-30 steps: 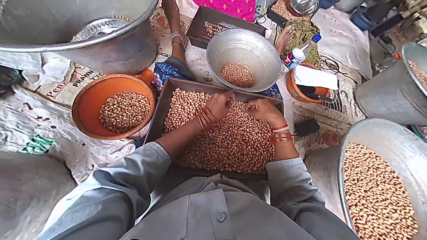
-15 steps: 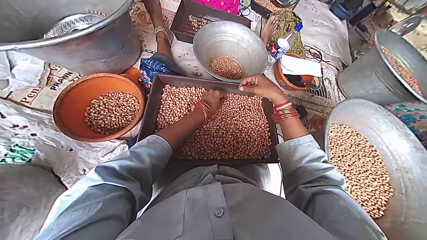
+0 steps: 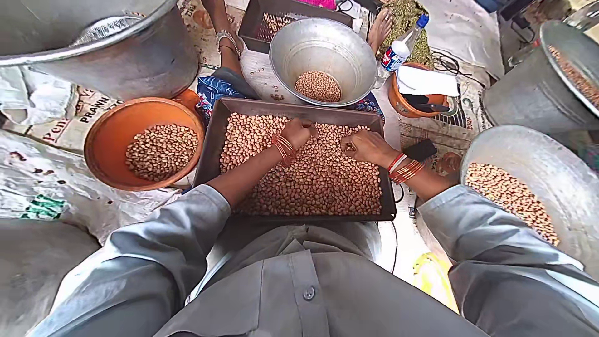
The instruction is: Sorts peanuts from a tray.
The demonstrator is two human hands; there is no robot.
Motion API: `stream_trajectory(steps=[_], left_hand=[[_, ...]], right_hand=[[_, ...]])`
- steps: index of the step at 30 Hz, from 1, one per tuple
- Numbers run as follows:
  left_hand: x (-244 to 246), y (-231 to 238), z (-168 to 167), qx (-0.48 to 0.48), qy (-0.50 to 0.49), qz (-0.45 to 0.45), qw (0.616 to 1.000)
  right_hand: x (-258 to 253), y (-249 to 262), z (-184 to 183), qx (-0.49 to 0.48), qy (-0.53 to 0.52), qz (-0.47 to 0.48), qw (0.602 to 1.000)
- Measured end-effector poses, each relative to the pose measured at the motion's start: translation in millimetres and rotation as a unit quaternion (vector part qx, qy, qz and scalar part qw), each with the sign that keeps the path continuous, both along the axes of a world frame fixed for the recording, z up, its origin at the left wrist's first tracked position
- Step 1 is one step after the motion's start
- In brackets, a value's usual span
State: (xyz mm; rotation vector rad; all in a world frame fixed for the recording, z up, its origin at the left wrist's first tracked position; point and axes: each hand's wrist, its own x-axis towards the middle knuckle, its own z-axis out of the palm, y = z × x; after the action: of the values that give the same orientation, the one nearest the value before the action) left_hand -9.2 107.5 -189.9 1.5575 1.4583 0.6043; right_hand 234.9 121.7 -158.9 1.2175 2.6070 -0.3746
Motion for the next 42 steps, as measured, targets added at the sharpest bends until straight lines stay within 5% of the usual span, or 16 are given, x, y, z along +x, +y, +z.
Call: stream_trajectory(steps=[5,8,12,16,19,22,24,28,31,38,42], left_hand=[[39,-47,32,-0.219,-0.171,-0.11,0.954],[43,-51,21,-0.294,-0.162,-0.156,0.929],[7,-17,10,-0.118,0.078,-0.076,0.987],[0,-12,20,0.036,0.207,-0.085,0.974],[24,-24,26,0.061,0.216,-0.143,0.964],[41,-29,20,0.067,0.257,-0.191,0.945],[44,-28,13,0.064,0.27,-0.204,0.939],[47,-29,10,0.061,0.286,-0.216,0.932],[44,-28,7,0.052,0.276,-0.213,0.936],[23,-21,7,0.078,0.205,-0.139,0.966],[26,-27,9,0.109,0.2,-0.144,0.963]], right_hand=[[-2,6,-1,-0.02,0.011,-0.002,1.0],[-2,9,2,-0.053,-0.004,-0.007,0.999],[-4,6,6,-0.077,-0.022,-0.01,0.997],[-5,12,9,-0.092,-0.04,-0.01,0.995],[5,26,24,-0.176,0.109,-0.044,0.977],[17,30,40,-0.296,0.353,-0.155,0.874],[20,31,40,-0.306,0.399,-0.176,0.846],[13,24,32,-0.158,0.158,-0.069,0.972],[1,11,25,-0.125,0.002,-0.018,0.992],[-2,1,23,-0.1,-0.04,0.004,0.994],[5,14,25,-0.131,0.07,-0.015,0.989]])
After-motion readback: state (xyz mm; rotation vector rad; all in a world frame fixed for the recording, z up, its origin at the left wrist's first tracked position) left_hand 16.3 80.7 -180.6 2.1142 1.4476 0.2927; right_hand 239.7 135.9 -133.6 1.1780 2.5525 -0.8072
